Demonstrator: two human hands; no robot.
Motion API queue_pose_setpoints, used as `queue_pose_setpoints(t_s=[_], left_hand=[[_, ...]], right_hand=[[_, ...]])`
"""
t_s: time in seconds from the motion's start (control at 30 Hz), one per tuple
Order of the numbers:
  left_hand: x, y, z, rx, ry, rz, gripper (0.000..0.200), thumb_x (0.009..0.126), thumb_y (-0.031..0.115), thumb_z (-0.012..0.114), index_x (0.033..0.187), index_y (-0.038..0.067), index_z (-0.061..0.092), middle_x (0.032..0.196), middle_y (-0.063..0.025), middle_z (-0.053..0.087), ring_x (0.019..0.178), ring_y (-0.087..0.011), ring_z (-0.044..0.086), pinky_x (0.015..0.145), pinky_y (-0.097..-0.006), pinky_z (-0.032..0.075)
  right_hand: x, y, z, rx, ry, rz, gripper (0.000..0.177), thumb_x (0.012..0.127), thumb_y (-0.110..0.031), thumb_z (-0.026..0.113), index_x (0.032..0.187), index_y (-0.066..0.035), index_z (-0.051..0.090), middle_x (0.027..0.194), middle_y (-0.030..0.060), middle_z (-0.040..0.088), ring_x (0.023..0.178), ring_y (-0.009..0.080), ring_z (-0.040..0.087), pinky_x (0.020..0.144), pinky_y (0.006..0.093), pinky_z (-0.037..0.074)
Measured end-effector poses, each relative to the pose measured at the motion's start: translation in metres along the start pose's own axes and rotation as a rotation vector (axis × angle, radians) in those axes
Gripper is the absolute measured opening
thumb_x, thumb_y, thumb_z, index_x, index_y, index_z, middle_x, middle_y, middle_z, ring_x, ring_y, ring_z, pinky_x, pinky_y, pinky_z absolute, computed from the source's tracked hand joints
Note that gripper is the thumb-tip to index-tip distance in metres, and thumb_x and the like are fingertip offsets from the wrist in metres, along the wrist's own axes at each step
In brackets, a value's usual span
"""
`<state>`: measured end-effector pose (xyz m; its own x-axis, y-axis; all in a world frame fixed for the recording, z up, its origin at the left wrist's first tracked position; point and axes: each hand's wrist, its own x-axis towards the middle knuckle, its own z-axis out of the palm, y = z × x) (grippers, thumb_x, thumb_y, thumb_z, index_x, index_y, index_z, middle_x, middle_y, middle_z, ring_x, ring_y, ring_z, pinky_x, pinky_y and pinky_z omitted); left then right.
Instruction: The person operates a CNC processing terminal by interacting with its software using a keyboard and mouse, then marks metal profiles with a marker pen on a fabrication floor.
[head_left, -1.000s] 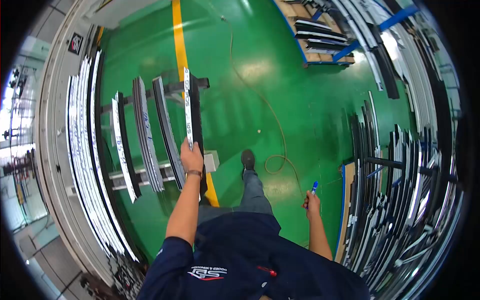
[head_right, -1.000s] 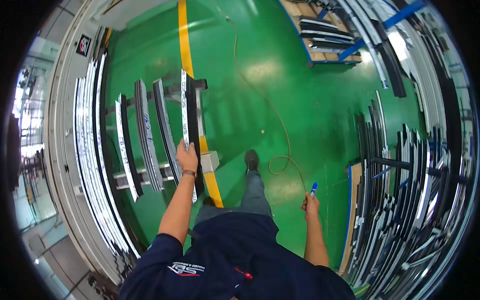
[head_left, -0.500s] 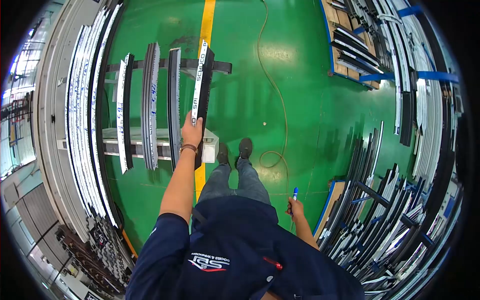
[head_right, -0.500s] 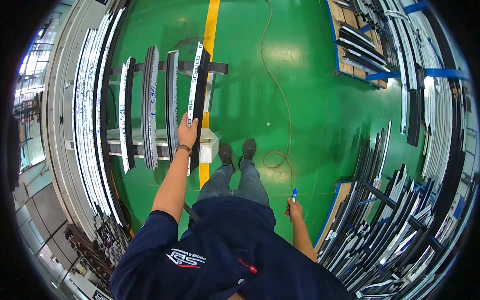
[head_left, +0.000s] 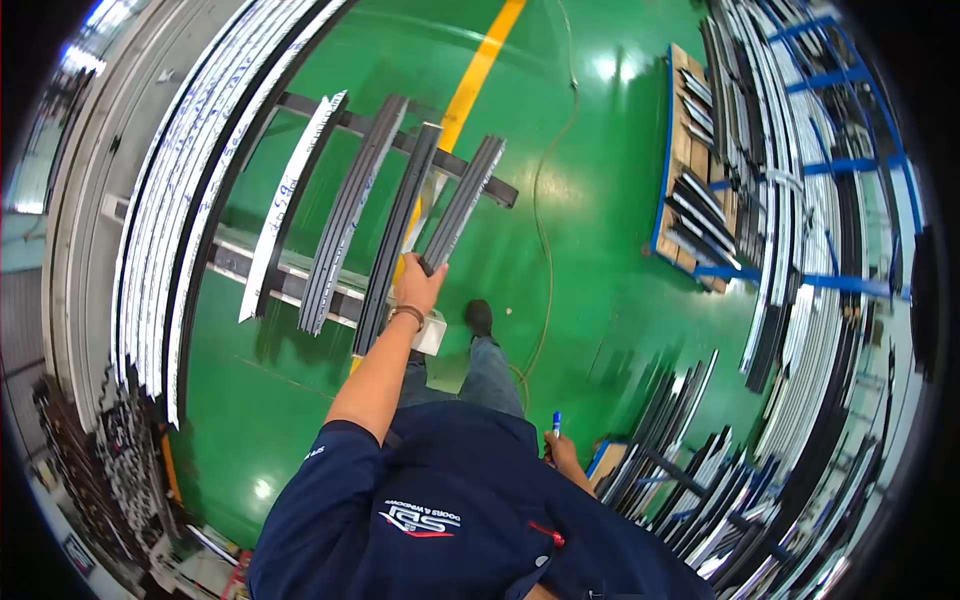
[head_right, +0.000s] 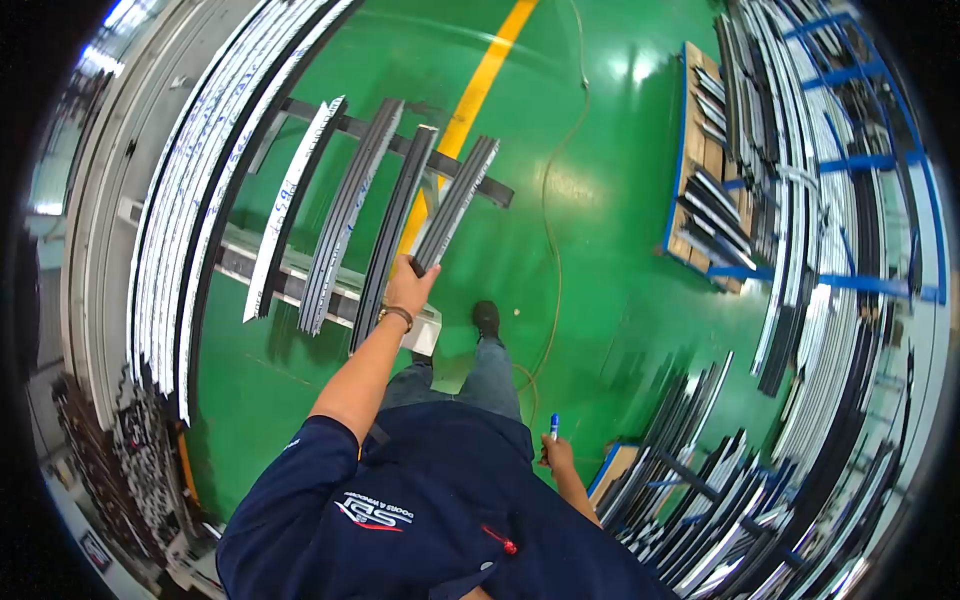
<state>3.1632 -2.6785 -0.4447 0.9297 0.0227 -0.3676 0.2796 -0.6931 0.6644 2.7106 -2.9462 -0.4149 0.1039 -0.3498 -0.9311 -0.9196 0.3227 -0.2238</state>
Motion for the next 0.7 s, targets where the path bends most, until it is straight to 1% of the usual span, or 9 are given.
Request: queue_pose_setpoints(t_s=[0.07,0.17,0.27,0.33,0.37,0.43,0.5,0.53,0.7], left_hand=[[-0.006,0.012,0.002,0.047,0.032,-0.041,0.066,0.083,0.048,0.079,0.123,0.006,0.046,0.100,-0.0222,0.071,0.095,-0.0447,0.069,0.081,-0.0538,0.052],[-0.008,0.032,0.001,0.038,-0.004,-0.170,0.070,0.077,0.040,0.086,0.124,0.005,0.048,0.112,-0.0232,0.068,0.107,-0.0434,0.065,0.092,-0.0521,0.050],[-0.003,0.012,0.034,0.056,0.213,-0.054,0.075,0.069,0.035,0.092,0.124,0.006,0.050,0.113,-0.0225,0.065,0.111,-0.0426,0.061,0.094,-0.0499,0.049],[0.001,0.012,0.041,0.088,0.251,-0.052,0.076,0.065,0.032,0.094,0.123,0.005,0.054,0.117,-0.0216,0.062,0.114,-0.0419,0.057,0.096,-0.0489,0.047],[0.003,0.013,0.045,0.102,0.266,-0.050,0.076,0.064,0.031,0.095,0.123,0.004,0.056,0.119,-0.0212,0.060,0.115,-0.0416,0.055,0.098,-0.0484,0.047],[0.008,0.022,0.044,0.118,0.351,-0.044,0.068,0.065,0.028,0.093,0.119,0.003,0.061,0.112,-0.0179,0.059,0.111,-0.0409,0.055,0.096,-0.0487,0.046],[0.011,0.034,0.046,0.199,0.411,-0.056,0.059,0.070,0.027,0.091,0.115,0.005,0.059,0.114,-0.0166,0.058,0.112,-0.0378,0.054,0.095,-0.0497,0.045],[0.011,0.040,0.046,0.217,0.429,-0.072,0.058,0.071,0.026,0.090,0.115,0.006,0.058,0.113,-0.0157,0.057,0.112,-0.0372,0.054,0.095,-0.0493,0.045],[0.007,0.048,0.053,0.225,0.469,-0.111,0.055,0.072,0.023,0.088,0.116,0.009,0.058,0.113,-0.0125,0.056,0.110,-0.0350,0.054,0.093,-0.0487,0.044]], right_hand=[[0.011,-0.020,-0.011,-0.068,-0.023,-0.027,0.028,0.096,-0.033,0.069,0.087,-0.009,0.057,0.067,0.0026,0.053,0.048,0.0155,0.052,0.049,0.0366,0.053],[0.029,-0.068,-0.042,-0.155,-0.036,-0.044,0.028,0.096,-0.033,0.070,0.088,-0.009,0.057,0.066,0.0027,0.053,0.048,0.0153,0.051,0.048,0.0358,0.051],[0.056,-0.135,-0.076,-0.175,-0.034,-0.092,0.029,0.096,-0.034,0.070,0.089,-0.009,0.057,0.065,0.0025,0.053,0.047,0.0147,0.051,0.046,0.0350,0.049],[0.075,-0.185,-0.105,-0.154,-0.016,-0.172,0.029,0.096,-0.034,0.070,0.090,-0.009,0.057,0.065,0.0023,0.052,0.047,0.0142,0.050,0.046,0.0346,0.048],[0.083,-0.210,-0.117,-0.161,-0.020,-0.225,0.031,0.098,-0.039,0.067,0.093,-0.009,0.058,0.066,0.0014,0.052,0.048,0.0141,0.050,0.048,0.0327,0.048],[0.086,-0.253,-0.131,-0.165,-0.010,-0.301,0.037,0.100,-0.046,0.062,0.098,-0.009,0.059,0.067,0.0005,0.053,0.049,0.0138,0.050,0.050,0.0310,0.049],[0.091,-0.289,-0.138,-0.169,0.006,-0.364,0.042,0.101,-0.051,0.056,0.101,-0.009,0.059,0.068,0.0006,0.054,0.049,0.0134,0.050,0.049,0.0312,0.049],[0.096,-0.301,-0.138,-0.181,-0.028,-0.380,0.048,0.102,-0.056,0.051,0.108,-0.009,0.056,0.070,0.0014,0.056,0.050,0.0136,0.050,0.050,0.0306,0.049],[0.095,-0.360,-0.104,-0.345,-0.153,-0.620,0.031,0.100,-0.033,0.062,0.115,-0.007,0.053,0.074,0.0031,0.059,0.060,0.0113,0.054,0.054,0.0274,0.049]])
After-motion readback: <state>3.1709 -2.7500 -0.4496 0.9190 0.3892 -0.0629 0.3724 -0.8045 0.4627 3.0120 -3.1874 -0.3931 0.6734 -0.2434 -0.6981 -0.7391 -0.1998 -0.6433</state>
